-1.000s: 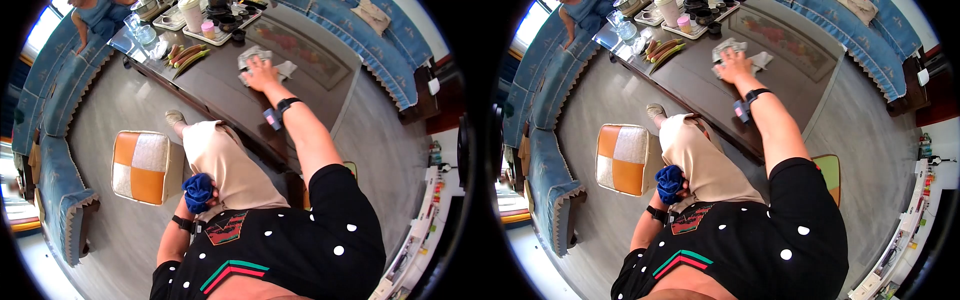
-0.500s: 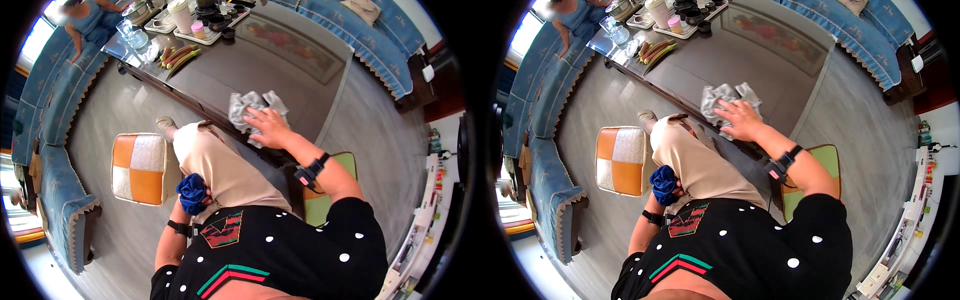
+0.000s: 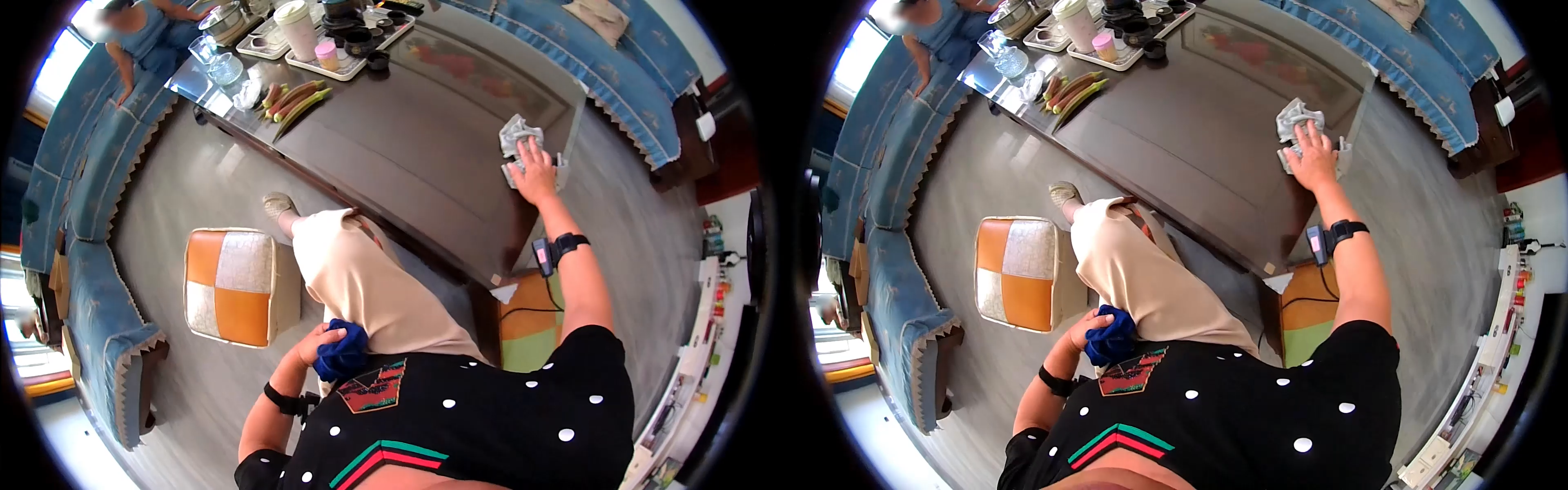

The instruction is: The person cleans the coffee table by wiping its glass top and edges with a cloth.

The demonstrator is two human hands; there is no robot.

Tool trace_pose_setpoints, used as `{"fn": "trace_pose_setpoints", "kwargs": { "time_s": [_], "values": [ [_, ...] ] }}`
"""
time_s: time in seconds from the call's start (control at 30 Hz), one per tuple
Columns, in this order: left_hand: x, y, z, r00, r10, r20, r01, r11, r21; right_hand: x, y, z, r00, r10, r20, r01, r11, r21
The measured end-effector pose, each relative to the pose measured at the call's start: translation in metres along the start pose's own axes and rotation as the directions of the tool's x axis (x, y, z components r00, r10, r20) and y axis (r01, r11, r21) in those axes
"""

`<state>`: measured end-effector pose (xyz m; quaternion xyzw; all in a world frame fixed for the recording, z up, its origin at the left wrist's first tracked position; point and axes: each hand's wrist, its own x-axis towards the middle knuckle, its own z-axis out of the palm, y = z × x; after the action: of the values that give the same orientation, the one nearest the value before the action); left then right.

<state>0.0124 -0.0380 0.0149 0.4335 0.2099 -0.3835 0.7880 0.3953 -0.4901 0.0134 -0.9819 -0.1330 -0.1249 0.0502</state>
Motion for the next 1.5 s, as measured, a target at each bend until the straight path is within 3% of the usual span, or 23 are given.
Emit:
{"fn": "trace_pose_setpoints", "kwargs": {
  "time_s": [0.07,0.13,0.43,0.6,0.67,0.83,1.0,1.1,1.27,1.33,1.5],
  "values": [
    [0.000,-0.006,-0.002,0.998,0.051,-0.035,-0.051,0.999,-0.004,0.029,0.015,0.023,0.998,-0.016,-0.056,0.018,1.000,0.022],
    [0.006,-0.005,-0.002,0.993,0.094,-0.069,-0.099,0.993,-0.070,0.055,0.003,0.019,0.993,0.089,0.082,-0.086,0.995,-0.040],
    [0.021,0.000,-0.005,0.997,0.049,-0.061,-0.056,0.989,-0.136,0.152,-0.079,0.012,0.947,0.138,0.290,-0.114,0.989,-0.096],
    [0.029,-0.003,-0.009,0.998,0.045,-0.054,-0.051,0.992,-0.115,0.167,-0.116,0.014,0.938,0.153,0.313,-0.144,0.988,-0.052],
    [0.027,0.007,0.002,0.996,0.040,-0.076,-0.040,0.999,0.005,0.164,-0.129,0.016,0.955,0.066,0.288,-0.063,0.998,-0.017],
    [0.033,0.001,0.004,0.994,0.092,-0.060,-0.084,0.990,0.117,0.124,-0.179,0.012,0.945,-0.164,0.282,0.161,0.986,0.034],
    [0.032,0.004,0.006,0.994,0.093,-0.054,-0.087,0.991,0.097,0.064,-0.204,0.000,0.877,-0.417,0.240,0.387,0.907,0.163],
    [0.028,0.000,0.010,0.993,0.119,-0.024,-0.115,0.985,0.132,0.018,-0.201,-0.003,0.840,-0.522,0.148,0.483,0.844,0.234],
    [0.017,0.007,0.013,0.994,0.097,-0.048,-0.087,0.980,0.179,-0.054,-0.173,-0.036,0.840,-0.540,0.062,0.503,0.816,0.285],
    [0.008,0.013,0.016,1.000,-0.002,-0.028,0.008,0.976,0.216,-0.080,-0.154,-0.054,0.857,-0.511,0.063,0.472,0.828,0.303],
    [0.001,0.023,0.017,0.997,0.041,0.062,-0.053,0.977,0.208,-0.102,-0.096,-0.068,0.889,-0.447,0.096,0.410,0.872,0.267]
  ]
}}
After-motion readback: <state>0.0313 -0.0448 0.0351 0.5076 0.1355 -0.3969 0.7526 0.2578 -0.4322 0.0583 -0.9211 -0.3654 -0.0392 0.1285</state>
